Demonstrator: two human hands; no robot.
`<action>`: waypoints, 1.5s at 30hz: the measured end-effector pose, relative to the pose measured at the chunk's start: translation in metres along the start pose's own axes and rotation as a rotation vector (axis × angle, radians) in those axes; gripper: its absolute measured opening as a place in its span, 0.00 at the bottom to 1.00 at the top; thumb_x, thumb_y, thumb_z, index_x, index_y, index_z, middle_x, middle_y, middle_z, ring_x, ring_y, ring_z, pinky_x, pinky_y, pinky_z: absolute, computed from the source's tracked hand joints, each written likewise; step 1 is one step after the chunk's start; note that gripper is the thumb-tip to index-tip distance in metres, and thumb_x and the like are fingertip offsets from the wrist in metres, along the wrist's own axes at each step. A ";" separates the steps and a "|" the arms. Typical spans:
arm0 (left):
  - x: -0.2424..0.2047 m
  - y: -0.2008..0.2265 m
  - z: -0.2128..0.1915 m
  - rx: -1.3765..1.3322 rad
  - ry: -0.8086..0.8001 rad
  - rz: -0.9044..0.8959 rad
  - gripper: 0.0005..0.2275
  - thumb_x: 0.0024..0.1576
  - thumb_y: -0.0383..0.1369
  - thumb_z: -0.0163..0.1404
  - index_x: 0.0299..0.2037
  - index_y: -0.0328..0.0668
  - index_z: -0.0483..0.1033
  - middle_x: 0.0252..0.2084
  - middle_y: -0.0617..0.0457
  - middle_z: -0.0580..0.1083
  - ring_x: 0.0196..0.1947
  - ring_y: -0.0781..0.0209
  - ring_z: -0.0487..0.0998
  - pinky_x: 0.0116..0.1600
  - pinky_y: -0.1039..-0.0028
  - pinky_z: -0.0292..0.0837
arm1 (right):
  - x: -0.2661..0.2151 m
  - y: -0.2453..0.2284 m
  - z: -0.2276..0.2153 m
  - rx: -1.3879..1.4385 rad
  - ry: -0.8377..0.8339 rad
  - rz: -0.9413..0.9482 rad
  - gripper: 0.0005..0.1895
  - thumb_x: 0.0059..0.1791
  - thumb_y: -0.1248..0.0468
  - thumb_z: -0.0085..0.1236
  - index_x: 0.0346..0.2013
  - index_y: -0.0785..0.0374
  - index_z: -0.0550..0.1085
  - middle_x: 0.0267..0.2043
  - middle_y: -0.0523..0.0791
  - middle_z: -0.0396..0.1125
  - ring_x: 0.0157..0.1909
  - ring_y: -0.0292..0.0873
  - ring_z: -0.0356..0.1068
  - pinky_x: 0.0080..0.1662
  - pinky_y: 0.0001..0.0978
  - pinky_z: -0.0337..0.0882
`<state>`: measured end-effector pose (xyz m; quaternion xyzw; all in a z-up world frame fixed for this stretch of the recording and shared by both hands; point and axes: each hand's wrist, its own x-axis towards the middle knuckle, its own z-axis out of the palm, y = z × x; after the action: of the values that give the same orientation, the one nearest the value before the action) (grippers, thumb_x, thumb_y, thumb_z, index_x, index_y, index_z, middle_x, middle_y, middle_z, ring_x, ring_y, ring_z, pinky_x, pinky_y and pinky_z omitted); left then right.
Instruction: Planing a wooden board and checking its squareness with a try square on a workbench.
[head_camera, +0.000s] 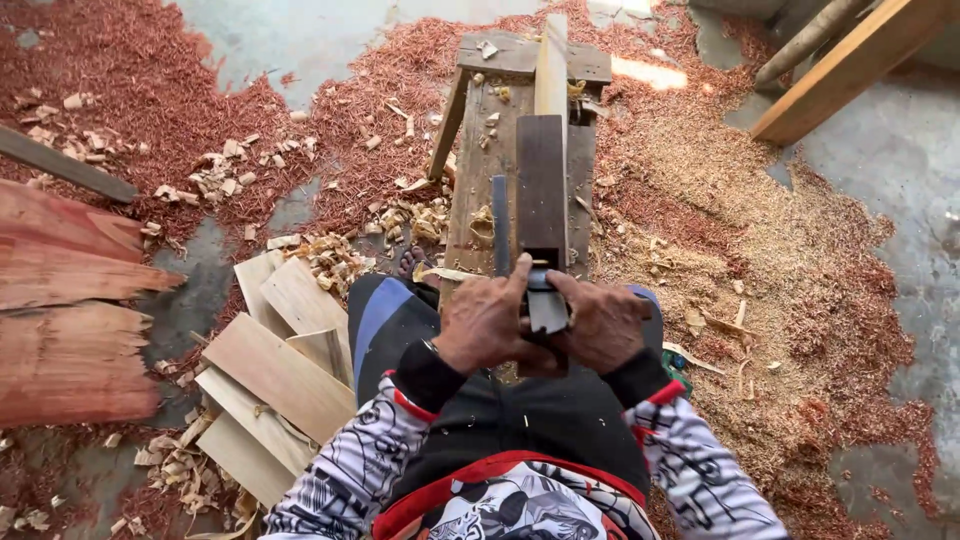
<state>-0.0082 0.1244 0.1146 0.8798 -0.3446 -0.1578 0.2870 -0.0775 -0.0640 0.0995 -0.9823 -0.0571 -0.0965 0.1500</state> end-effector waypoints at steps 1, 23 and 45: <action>-0.008 0.005 0.003 -0.004 0.003 -0.005 0.58 0.33 0.61 0.66 0.69 0.25 0.57 0.36 0.38 0.78 0.34 0.44 0.81 0.40 0.57 0.75 | -0.004 -0.001 -0.007 -0.001 -0.005 -0.005 0.38 0.40 0.33 0.63 0.49 0.60 0.78 0.30 0.49 0.75 0.28 0.48 0.75 0.32 0.44 0.70; 0.219 -0.083 -0.026 0.020 0.018 -0.068 0.34 0.54 0.49 0.59 0.66 0.39 0.61 0.35 0.47 0.80 0.31 0.52 0.82 0.35 0.63 0.78 | 0.207 0.103 0.008 -0.113 -0.281 0.225 0.32 0.43 0.35 0.63 0.56 0.46 0.77 0.39 0.53 0.76 0.38 0.53 0.78 0.40 0.46 0.75; 0.221 -0.079 -0.023 0.013 0.089 -0.096 0.35 0.50 0.47 0.58 0.66 0.38 0.61 0.32 0.46 0.80 0.30 0.49 0.82 0.33 0.59 0.77 | 0.208 0.123 0.021 -0.076 -0.235 0.195 0.34 0.43 0.33 0.63 0.56 0.48 0.78 0.38 0.50 0.78 0.33 0.50 0.78 0.35 0.42 0.74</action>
<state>0.2011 0.0264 0.0667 0.9032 -0.2899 -0.1300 0.2886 0.1461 -0.1569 0.0881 -0.9927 0.0253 0.0321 0.1135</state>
